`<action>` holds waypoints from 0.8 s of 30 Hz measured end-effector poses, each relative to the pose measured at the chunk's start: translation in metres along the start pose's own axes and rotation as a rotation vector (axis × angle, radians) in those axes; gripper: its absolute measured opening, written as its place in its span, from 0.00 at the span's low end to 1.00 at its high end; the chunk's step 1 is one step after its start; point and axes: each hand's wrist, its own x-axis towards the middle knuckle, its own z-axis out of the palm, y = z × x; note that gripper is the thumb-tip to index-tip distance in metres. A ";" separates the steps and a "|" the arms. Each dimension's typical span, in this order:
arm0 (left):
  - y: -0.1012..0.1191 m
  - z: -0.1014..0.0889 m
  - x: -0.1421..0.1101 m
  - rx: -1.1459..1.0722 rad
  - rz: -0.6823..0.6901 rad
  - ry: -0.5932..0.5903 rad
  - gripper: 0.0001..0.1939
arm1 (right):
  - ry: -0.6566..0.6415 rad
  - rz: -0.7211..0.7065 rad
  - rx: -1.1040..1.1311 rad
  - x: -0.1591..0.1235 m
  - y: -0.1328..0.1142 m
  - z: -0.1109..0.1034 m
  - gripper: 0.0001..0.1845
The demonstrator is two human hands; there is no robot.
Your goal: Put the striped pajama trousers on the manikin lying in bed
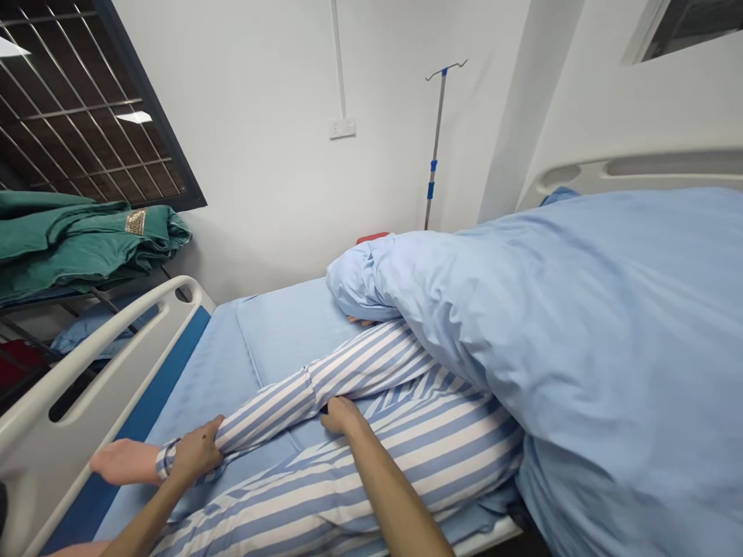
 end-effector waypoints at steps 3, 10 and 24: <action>0.001 0.003 0.001 0.016 0.011 0.001 0.29 | -0.024 0.010 -0.009 -0.001 0.000 0.000 0.25; 0.001 0.003 0.003 -0.002 0.009 0.009 0.27 | -0.027 0.041 0.047 0.004 0.002 0.007 0.31; 0.032 -0.030 0.015 -0.259 -0.168 0.046 0.25 | 0.344 -0.445 0.586 -0.007 -0.027 -0.011 0.32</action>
